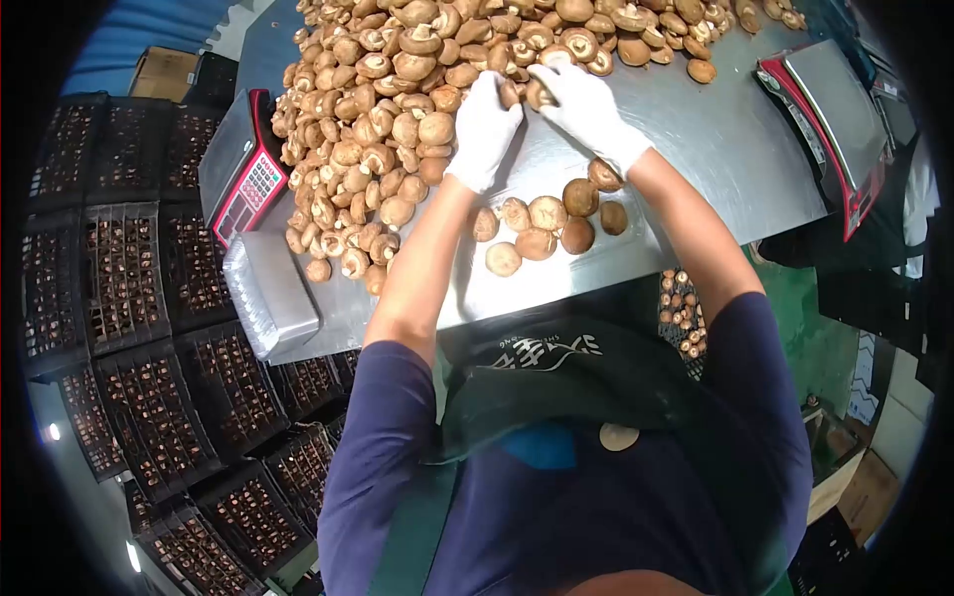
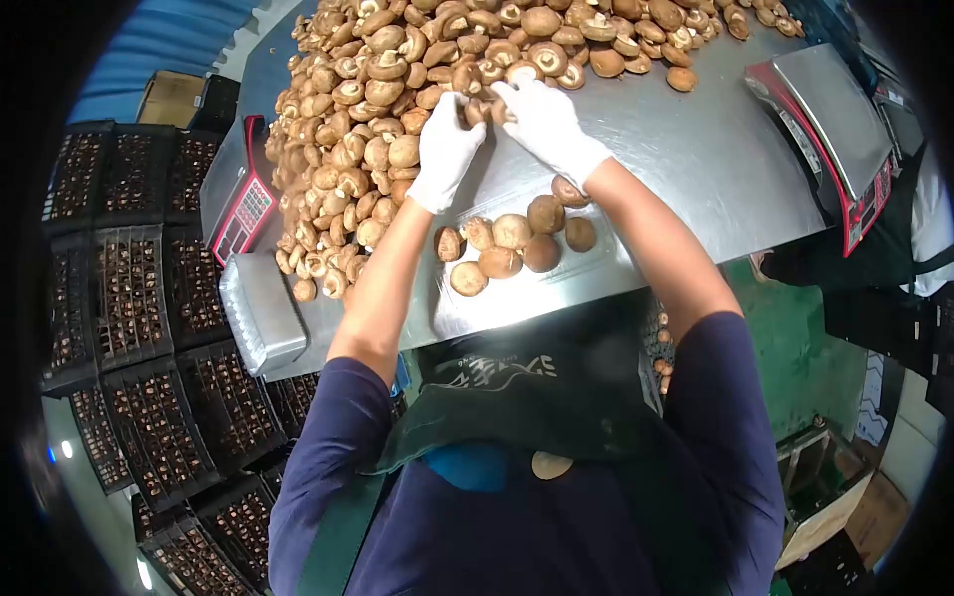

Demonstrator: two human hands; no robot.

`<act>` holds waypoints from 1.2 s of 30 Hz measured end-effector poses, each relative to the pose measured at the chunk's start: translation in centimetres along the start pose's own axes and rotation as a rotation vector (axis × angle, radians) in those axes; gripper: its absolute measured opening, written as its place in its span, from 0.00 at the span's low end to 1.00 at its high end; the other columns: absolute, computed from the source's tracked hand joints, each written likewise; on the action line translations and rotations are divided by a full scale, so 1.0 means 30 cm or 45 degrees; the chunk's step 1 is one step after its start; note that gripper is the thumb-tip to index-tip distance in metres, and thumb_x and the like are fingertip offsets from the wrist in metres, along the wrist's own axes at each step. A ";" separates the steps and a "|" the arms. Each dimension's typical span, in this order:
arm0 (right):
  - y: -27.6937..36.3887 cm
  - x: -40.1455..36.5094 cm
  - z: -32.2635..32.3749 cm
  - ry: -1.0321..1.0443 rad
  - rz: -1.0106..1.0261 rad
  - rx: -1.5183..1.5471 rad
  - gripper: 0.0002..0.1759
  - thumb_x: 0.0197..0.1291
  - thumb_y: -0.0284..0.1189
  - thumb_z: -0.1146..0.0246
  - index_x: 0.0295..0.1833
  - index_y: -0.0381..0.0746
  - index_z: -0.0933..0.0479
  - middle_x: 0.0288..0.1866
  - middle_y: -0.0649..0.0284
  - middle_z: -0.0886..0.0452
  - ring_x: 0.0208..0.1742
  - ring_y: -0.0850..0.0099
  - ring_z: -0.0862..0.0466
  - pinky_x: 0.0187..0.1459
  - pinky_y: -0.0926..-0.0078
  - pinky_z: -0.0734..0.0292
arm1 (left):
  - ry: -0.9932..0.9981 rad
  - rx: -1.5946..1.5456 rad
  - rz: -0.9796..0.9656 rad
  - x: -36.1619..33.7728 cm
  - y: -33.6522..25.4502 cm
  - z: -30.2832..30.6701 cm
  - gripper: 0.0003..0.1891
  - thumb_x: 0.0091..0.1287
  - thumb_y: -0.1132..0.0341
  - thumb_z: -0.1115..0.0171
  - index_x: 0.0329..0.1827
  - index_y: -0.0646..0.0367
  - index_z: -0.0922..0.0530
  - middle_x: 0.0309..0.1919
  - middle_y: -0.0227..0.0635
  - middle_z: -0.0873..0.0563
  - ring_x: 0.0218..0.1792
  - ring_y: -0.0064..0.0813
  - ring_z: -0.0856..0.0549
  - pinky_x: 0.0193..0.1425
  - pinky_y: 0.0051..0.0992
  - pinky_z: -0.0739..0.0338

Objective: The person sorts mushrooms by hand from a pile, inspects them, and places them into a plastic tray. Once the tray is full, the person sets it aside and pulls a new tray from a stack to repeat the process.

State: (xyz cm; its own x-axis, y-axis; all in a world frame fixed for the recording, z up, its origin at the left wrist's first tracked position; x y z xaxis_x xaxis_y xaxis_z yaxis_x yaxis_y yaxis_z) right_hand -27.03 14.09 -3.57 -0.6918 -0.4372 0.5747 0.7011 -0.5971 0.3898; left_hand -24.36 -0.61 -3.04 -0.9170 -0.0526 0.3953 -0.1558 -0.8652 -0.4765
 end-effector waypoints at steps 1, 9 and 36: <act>0.005 0.010 -0.035 0.076 0.034 -0.093 0.30 0.51 0.34 0.34 0.62 0.43 0.27 0.51 0.54 0.23 0.48 0.57 0.19 0.48 0.62 0.22 | 0.050 -0.244 0.087 -0.020 0.032 0.013 0.19 0.58 0.67 0.32 0.50 0.61 0.26 0.37 0.43 0.17 0.36 0.34 0.16 0.41 0.29 0.21; 0.016 0.045 0.008 0.261 -0.197 0.320 0.28 0.47 0.27 0.37 0.59 0.40 0.28 0.51 0.54 0.24 0.56 0.54 0.23 0.55 0.62 0.25 | 0.326 -1.415 0.567 -0.150 0.070 0.172 0.19 0.65 0.72 0.41 0.59 0.63 0.28 0.49 0.34 0.17 0.49 0.24 0.18 0.54 0.23 0.24; 0.105 -0.538 0.295 -0.186 -0.623 0.330 0.31 0.38 0.30 0.22 0.51 0.39 0.24 0.46 0.54 0.19 0.47 0.55 0.19 0.51 0.61 0.25 | 0.534 0.164 -0.169 -0.467 -0.192 0.301 0.24 0.47 0.60 0.25 0.47 0.59 0.22 0.37 0.40 0.25 0.43 0.42 0.23 0.49 0.37 0.28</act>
State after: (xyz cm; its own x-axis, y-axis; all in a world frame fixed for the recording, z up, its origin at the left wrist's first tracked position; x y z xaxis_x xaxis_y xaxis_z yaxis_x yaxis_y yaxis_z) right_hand -12.13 25.23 -5.26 -0.9283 -0.0429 0.3693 0.3375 -0.5139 0.7887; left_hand -7.31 0.61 1.26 -0.9659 0.2459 0.0816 -0.2590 -0.9074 -0.3311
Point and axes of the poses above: each hand's wrist, its own x-axis towards the middle knuckle, its own z-axis out of the back of the hand, y = z × x, the point moved 6 cm from there along x, towards the middle knuckle
